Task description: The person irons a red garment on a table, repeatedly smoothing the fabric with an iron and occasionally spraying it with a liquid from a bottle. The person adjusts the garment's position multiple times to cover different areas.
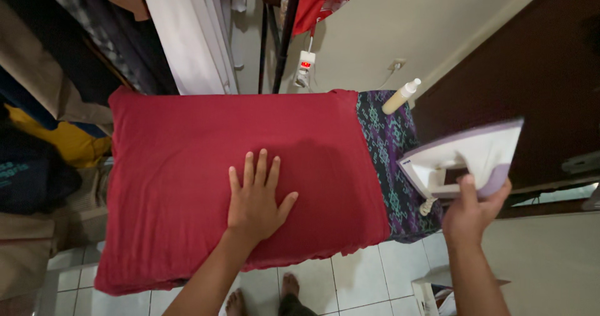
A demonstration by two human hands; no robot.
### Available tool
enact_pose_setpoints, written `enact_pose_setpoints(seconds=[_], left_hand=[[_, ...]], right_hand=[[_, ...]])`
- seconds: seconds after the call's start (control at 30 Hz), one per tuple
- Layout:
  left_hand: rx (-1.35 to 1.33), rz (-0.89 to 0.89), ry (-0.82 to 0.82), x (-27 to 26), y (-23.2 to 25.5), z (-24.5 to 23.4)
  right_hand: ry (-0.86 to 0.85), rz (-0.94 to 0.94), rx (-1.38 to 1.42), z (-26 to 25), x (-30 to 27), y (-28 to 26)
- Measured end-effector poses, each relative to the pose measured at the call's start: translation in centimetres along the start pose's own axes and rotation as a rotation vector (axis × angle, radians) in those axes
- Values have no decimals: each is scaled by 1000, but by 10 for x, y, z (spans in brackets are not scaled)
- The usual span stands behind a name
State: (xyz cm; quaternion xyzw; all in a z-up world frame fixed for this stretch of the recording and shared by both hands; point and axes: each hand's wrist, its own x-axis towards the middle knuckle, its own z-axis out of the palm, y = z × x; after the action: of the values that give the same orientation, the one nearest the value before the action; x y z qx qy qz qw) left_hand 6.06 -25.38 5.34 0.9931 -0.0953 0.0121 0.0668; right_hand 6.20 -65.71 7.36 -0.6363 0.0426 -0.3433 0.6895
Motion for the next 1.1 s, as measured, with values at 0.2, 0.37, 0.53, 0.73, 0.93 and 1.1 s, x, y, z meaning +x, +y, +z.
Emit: enact_pose_setpoints(seconds=[0.2, 0.37, 0.53, 0.73, 0.93, 1.1], left_hand=[[-38, 12, 26, 1, -3, 8], [-132, 29, 98, -14, -15, 16], [-122, 38, 155, -47, -58, 9], [-47, -67, 128, -82, -145, -5], [-162, -264, 287, -110, -239, 13], [-617, -596, 311, -92, -281, 25]], right_hand=[[-31, 95, 69, -23, -12, 16], [-54, 80, 97, -39, -16, 32], [-8, 111, 17, -38, -20, 36], [3, 69, -114, -58, -35, 55], [203, 242, -586, -55, -96, 58], [-200, 163, -843, 29, -93, 40]])
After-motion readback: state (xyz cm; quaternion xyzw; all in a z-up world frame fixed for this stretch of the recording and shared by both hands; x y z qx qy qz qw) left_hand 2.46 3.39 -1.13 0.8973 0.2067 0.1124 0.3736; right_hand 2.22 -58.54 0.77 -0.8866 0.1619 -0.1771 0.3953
